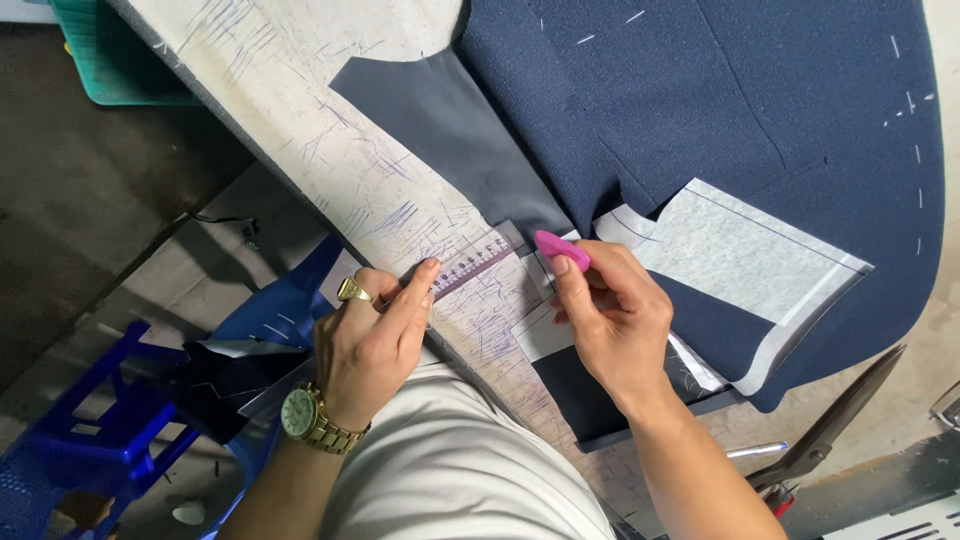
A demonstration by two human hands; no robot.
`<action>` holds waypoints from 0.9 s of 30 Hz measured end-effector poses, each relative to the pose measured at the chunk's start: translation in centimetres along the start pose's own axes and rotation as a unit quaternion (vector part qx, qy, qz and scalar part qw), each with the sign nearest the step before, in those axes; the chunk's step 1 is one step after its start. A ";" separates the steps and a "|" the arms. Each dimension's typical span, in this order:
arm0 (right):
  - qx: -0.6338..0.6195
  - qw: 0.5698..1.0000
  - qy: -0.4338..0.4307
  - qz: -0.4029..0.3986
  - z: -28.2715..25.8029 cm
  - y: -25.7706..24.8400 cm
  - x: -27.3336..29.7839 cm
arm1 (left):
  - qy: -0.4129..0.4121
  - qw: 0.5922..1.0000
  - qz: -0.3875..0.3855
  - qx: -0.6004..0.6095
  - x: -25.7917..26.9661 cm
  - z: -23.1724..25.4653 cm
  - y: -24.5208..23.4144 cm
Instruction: The person uses a ruler, chalk, a pen, and large shears to measure, mark, and cut pieces of dark blue fabric on a workbench, then picks up the cut pieces and folds them.
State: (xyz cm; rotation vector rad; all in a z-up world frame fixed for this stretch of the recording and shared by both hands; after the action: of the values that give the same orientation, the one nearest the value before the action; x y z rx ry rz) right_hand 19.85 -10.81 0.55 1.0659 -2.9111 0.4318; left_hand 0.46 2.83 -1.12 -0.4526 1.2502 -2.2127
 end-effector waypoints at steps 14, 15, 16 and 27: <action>0.052 0.998 -0.037 -0.014 0.3 0.8 -0.7 | -0.001 1.000 0.006 -0.009 0.0 0.4 -0.3; 0.048 0.998 -0.036 -0.016 0.2 0.9 -0.9 | 0.000 1.000 0.005 -0.011 0.0 0.5 -0.3; 0.048 0.998 -0.038 -0.016 0.1 1.0 -1.0 | 0.000 1.000 0.006 -0.011 0.0 0.5 -0.3; 0.090 0.996 -0.018 -0.010 -1.2 -0.4 -0.7 | 0.005 1.000 0.025 -0.012 0.3 0.1 0.0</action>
State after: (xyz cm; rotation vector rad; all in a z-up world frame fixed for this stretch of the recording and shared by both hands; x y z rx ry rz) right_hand 20.54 -10.32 1.75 1.1324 -2.9355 0.6942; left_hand 0.28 2.59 -1.04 -0.4154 1.2806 -2.1632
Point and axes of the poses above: each hand's wrist, its own x-axis away from the middle knuckle, its own y-axis out of the palm, z = x × y, the point moved 1 cm from there along -x, towards the middle knuckle, and after that the axes turned 6 degrees about -y, right-handed, at the moved point
